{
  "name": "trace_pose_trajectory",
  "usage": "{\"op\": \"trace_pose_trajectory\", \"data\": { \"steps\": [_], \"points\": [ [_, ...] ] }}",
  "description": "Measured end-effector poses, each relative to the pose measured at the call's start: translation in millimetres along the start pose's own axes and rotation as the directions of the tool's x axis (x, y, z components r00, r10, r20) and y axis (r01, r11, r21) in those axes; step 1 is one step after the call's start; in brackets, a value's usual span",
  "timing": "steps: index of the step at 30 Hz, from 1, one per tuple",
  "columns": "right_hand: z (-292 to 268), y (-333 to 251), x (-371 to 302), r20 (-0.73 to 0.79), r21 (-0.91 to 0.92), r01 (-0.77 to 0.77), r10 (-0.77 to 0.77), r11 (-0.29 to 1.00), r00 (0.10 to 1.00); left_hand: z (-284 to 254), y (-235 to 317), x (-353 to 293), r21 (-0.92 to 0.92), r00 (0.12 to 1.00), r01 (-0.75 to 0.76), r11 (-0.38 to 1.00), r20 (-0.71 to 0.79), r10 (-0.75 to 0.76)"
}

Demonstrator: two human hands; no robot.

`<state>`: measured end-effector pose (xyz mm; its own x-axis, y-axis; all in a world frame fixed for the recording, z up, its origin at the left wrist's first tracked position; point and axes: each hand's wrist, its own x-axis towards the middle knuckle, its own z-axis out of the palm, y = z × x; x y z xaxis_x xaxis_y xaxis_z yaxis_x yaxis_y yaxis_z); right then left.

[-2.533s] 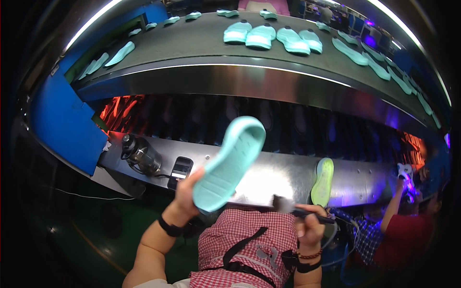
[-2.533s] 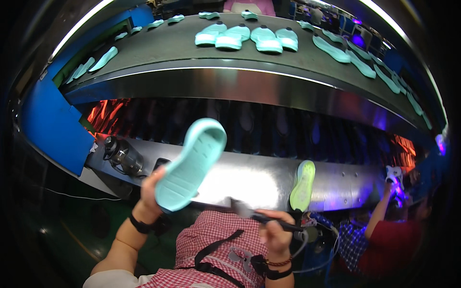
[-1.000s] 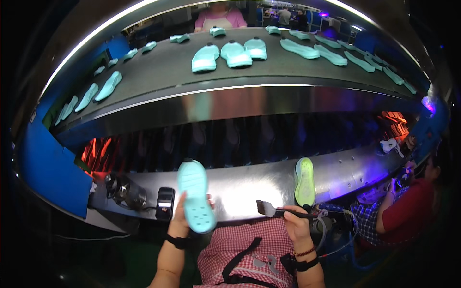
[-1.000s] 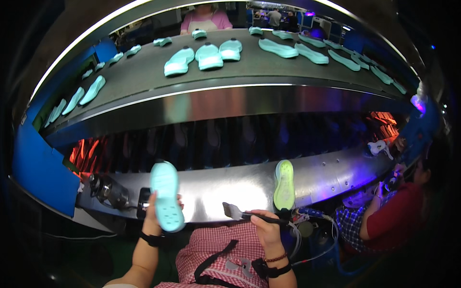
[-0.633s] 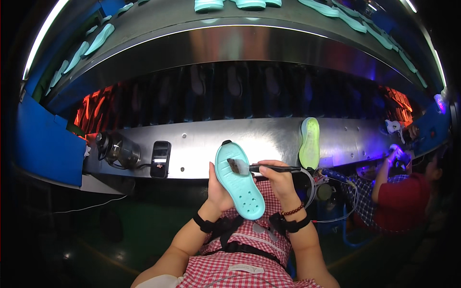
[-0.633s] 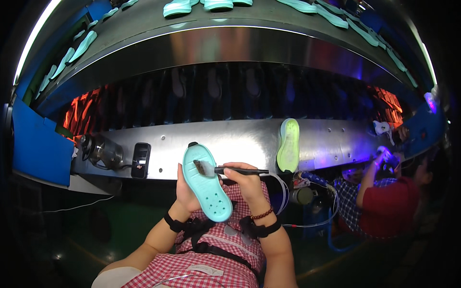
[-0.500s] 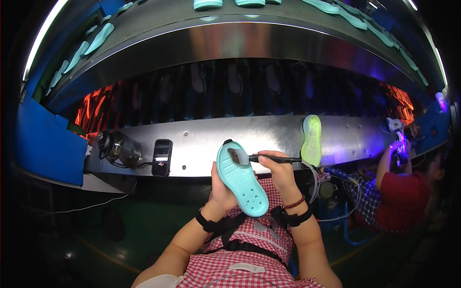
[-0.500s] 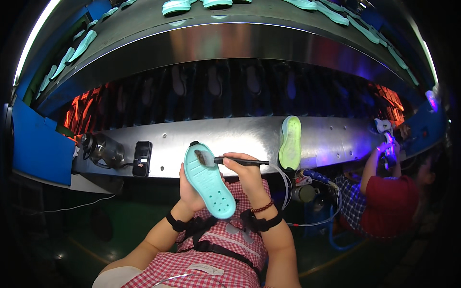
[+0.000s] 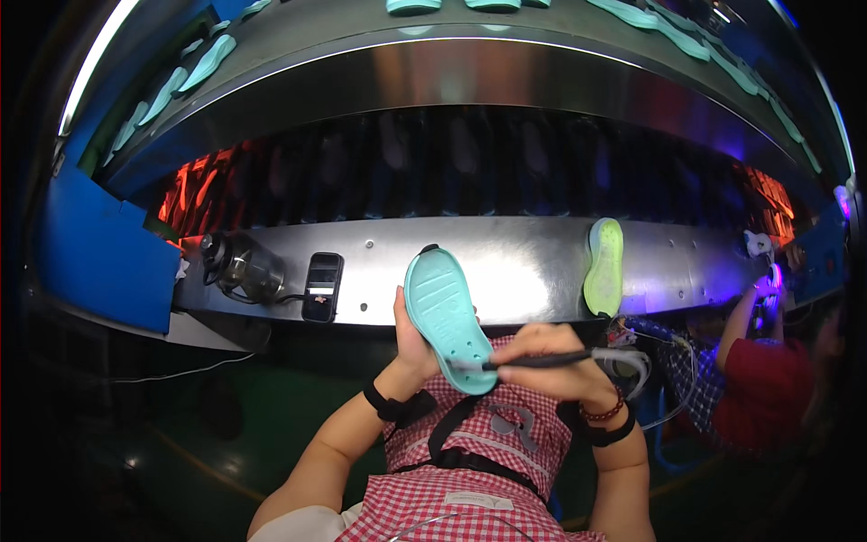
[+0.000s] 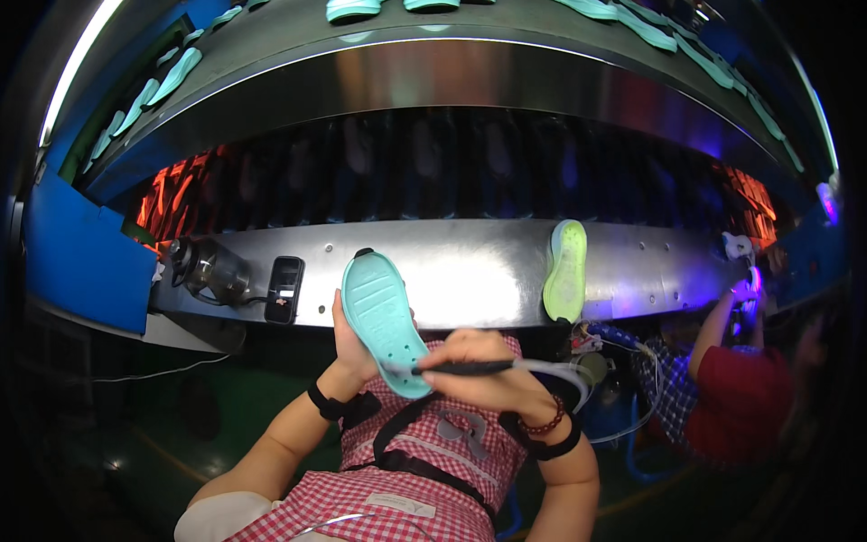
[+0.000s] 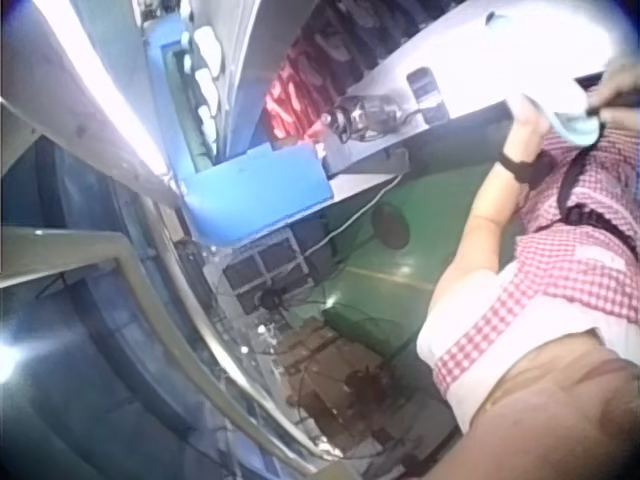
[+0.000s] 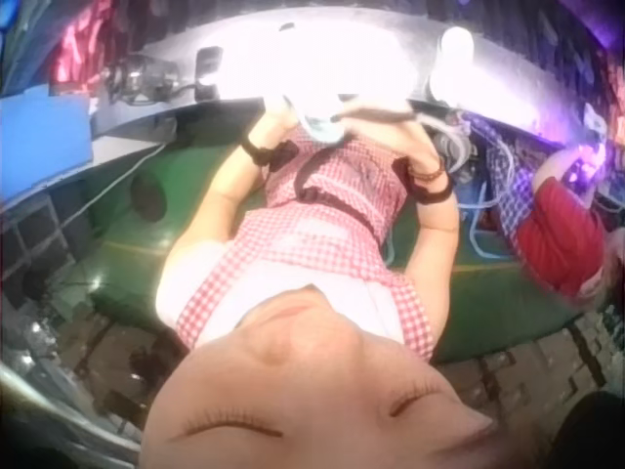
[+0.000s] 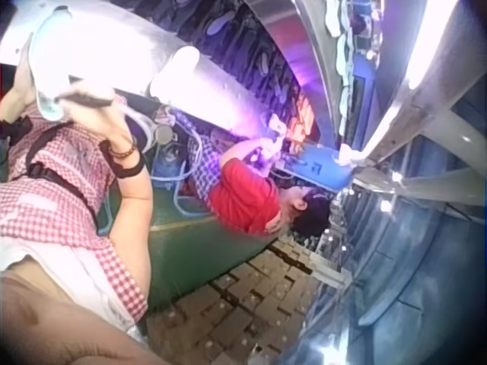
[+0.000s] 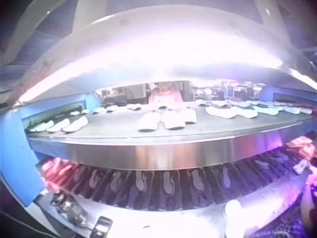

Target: Applying glue to shoe soles using a brush and placing them on a conveyor belt.

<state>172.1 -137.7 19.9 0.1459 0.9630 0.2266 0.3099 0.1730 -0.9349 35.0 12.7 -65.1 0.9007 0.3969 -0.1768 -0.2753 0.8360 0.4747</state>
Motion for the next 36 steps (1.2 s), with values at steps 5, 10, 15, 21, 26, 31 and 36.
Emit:
{"op": "trace_pose_trajectory", "data": {
  "steps": [5, 10, 15, 21, 26, 31, 36],
  "points": [
    [9, -7, 12, -0.346, 0.346, -0.188, 0.312, 0.919, 0.885, 33, -12, -3, -0.208, 0.989, 0.138, 0.968, -0.016, -0.145],
    [14, -14, 6, -0.134, 0.328, -0.069, 0.118, 0.942, 0.984, 44, 4, -6, -0.058, 0.988, 0.07, 0.996, 0.138, -0.062],
    [12, -13, 3, -0.114, 0.106, -0.051, 0.064, 0.993, 0.991, 45, 9, -6, -0.042, 0.992, -0.104, 0.994, -0.081, 0.101],
    [9, -9, -4, -0.301, 0.101, -0.031, 0.06, 0.994, 0.952, 46, 23, 1, 0.023, 0.93, -0.325, 0.945, -0.174, 0.324],
    [8, -7, -11, -0.036, 0.19, 0.112, -0.107, 0.975, 0.994, 56, 35, 1, -0.014, 0.924, -0.381, 0.924, -0.038, 0.38],
    [11, -2, -17, -0.241, 0.289, -0.225, 0.298, 0.931, 0.924, 56, 35, 1, 0.067, 0.911, -0.397, 0.915, -0.09, 0.402],
    [11, 12, -19, -0.105, 0.462, -0.026, 0.084, 0.886, 0.991, 63, 43, -4, 0.101, 0.937, -0.349, 0.932, 0.043, 0.347]
  ]
}}
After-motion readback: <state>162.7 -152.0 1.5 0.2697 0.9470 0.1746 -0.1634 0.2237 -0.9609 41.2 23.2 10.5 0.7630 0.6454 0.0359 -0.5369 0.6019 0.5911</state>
